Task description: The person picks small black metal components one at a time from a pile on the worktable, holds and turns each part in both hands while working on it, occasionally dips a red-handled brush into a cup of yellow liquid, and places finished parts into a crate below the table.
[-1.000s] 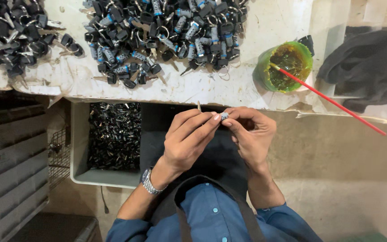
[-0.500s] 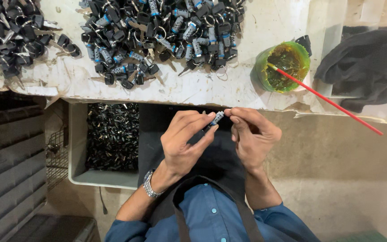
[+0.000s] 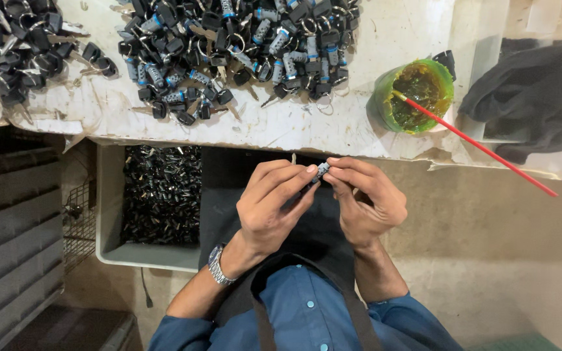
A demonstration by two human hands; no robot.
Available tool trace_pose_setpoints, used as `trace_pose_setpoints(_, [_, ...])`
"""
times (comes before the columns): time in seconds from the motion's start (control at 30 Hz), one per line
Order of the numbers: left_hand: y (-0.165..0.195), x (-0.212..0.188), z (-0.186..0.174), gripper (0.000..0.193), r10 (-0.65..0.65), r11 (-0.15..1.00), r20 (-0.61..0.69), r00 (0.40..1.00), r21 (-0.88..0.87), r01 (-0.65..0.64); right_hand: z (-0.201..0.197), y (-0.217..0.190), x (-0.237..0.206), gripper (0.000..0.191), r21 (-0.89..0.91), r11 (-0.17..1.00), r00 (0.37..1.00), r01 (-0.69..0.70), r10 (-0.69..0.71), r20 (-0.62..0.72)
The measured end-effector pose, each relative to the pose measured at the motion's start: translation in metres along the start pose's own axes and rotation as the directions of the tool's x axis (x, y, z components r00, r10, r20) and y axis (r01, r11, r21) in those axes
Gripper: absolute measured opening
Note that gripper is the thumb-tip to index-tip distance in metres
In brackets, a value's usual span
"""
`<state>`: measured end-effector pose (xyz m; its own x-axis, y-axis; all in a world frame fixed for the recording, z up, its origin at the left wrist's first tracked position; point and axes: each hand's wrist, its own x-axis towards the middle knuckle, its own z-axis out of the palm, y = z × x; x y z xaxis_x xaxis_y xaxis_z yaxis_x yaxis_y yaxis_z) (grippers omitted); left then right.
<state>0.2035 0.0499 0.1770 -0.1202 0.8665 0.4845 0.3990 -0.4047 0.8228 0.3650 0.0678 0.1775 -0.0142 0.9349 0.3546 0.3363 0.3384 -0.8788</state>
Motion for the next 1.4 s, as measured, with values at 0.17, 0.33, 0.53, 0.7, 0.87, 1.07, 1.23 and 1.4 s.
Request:
trace_pose_setpoints(0.17, [0.000, 0.001, -0.004, 0.040, 0.034, 0.999, 0.021, 0.999, -0.004, -0.034, -0.005, 0.014, 0.000, 0.020, 0.273, 0.930, 0.969, -0.246, 0.240, 0.055])
trace_pose_setpoints(0.33, [0.000, 0.004, -0.006, 0.037, -0.029, 0.999, 0.024, 0.999, -0.035, 0.030, -0.041, 0.027, 0.019, 0.014, 0.301, 0.895, 0.869, -0.330, 0.413, -0.273])
trace_pose_setpoints(0.53, [0.002, 0.006, 0.006, 0.036, -0.107, 0.992, 0.041, 0.993, -0.059, 0.109, -0.089, 0.036, 0.031, 0.029, 0.300, 0.951, 0.857, -0.070, 0.211, -0.470])
trace_pose_setpoints(0.7, [0.008, 0.016, 0.007, 0.036, -0.041, 0.999, -0.021, 0.999, -0.002, 0.041, -0.109, 0.033, 0.017, 0.032, 0.342, 0.939, 0.780, -0.030, 0.237, -0.580])
trace_pose_setpoints(0.87, [0.005, 0.018, 0.002, 0.036, -0.066, 0.997, -0.027, 0.997, -0.028, 0.066, -0.101, 0.038, -0.007, 0.027, 0.650, 0.743, 0.756, -0.159, 0.515, -0.404])
trace_pose_setpoints(1.07, [0.006, 0.015, 0.003, 0.037, -0.064, 0.997, -0.014, 0.998, -0.053, 0.063, -0.080, 0.043, -0.022, 0.030, 0.713, 0.676, 0.802, -0.186, 0.524, -0.288])
trace_pose_setpoints(1.23, [0.012, 0.020, -0.002, 0.037, -0.053, 0.998, -0.034, 0.998, -0.032, 0.052, -0.083, 0.042, -0.015, 0.026, 0.592, 0.780, 0.785, -0.205, 0.492, -0.376])
trace_pose_setpoints(1.4, [0.011, 0.014, 0.000, 0.037, -0.069, 0.997, -0.015, 0.997, -0.041, 0.069, -0.086, 0.039, -0.019, 0.028, 0.620, 0.767, 0.789, -0.167, 0.481, -0.382])
